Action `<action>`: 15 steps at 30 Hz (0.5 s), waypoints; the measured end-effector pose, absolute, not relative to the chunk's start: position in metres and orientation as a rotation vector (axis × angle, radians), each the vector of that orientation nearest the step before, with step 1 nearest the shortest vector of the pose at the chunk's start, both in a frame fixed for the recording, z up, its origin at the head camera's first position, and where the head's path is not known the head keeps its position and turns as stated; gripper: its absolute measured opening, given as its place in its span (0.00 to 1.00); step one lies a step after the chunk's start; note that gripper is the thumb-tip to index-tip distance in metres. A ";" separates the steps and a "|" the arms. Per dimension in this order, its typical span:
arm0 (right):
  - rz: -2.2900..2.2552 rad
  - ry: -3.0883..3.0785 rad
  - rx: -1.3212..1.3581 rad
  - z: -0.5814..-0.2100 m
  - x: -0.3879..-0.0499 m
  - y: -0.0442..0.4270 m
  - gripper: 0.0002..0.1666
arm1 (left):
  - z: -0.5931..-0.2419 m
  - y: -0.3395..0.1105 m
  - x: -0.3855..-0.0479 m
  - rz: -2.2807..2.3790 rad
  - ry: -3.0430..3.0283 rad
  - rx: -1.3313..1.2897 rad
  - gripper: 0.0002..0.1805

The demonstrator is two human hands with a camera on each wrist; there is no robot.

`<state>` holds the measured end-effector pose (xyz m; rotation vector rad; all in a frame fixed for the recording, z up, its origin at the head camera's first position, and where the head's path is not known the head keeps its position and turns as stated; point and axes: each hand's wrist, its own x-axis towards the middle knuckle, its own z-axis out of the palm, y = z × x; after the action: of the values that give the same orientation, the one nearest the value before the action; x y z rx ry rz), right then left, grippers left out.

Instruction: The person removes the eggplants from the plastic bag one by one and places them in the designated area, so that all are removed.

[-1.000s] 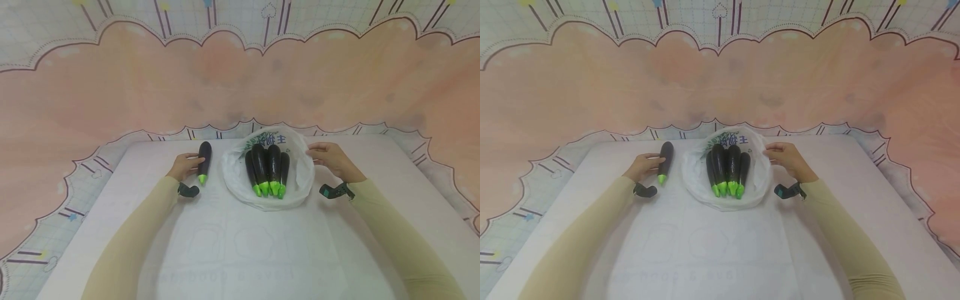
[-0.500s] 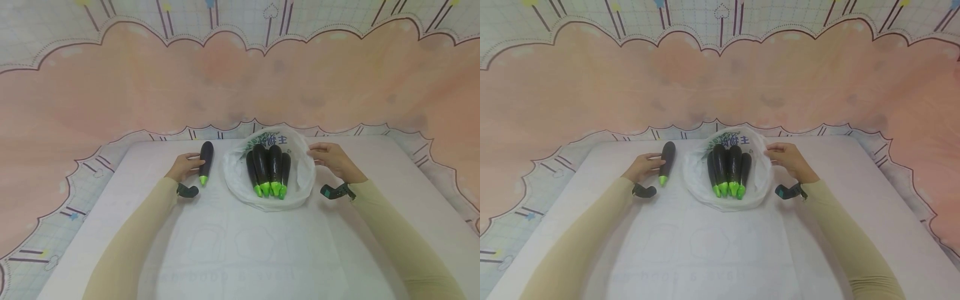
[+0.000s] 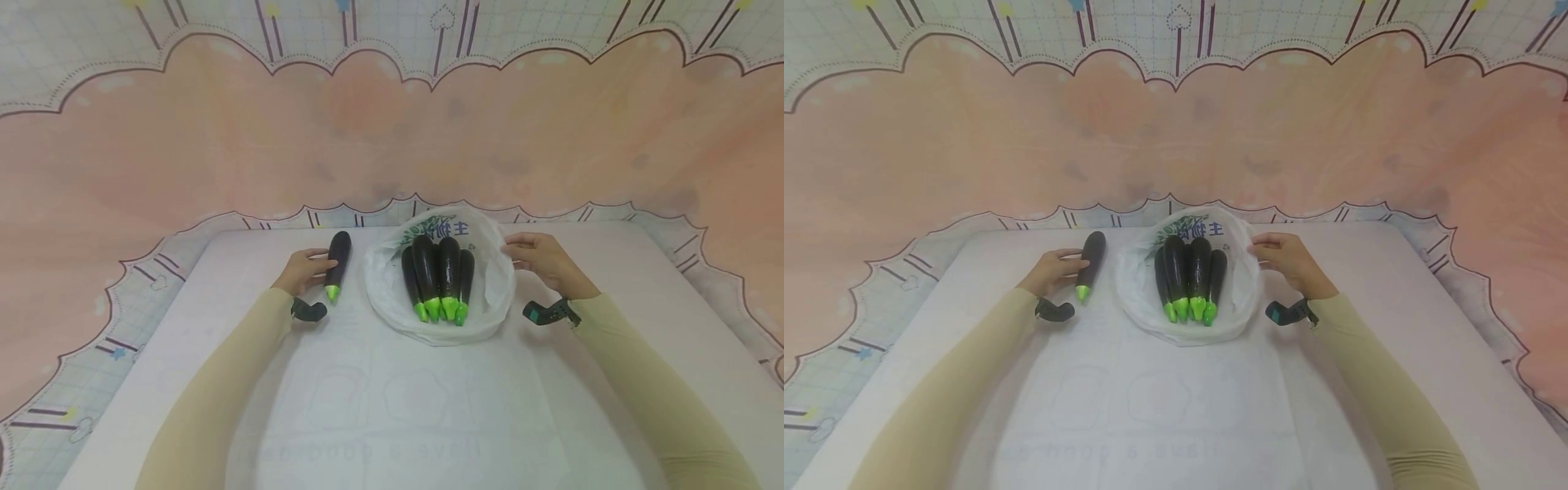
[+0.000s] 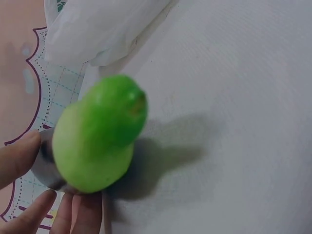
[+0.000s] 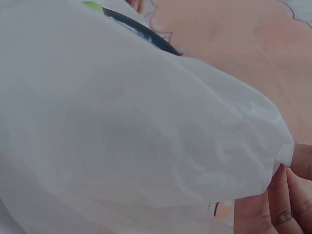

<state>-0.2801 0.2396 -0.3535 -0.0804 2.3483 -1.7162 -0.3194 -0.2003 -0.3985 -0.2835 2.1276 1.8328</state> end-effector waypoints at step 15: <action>-1.680 2.380 -0.060 -0.352 -0.279 0.238 0.27 | -0.396 -0.197 -0.318 1.798 2.142 -0.285 0.35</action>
<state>-0.2790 0.2385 -0.3521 -0.0602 2.3796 -1.6795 -0.3183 -0.1974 -0.3963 -0.2850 2.1420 1.7980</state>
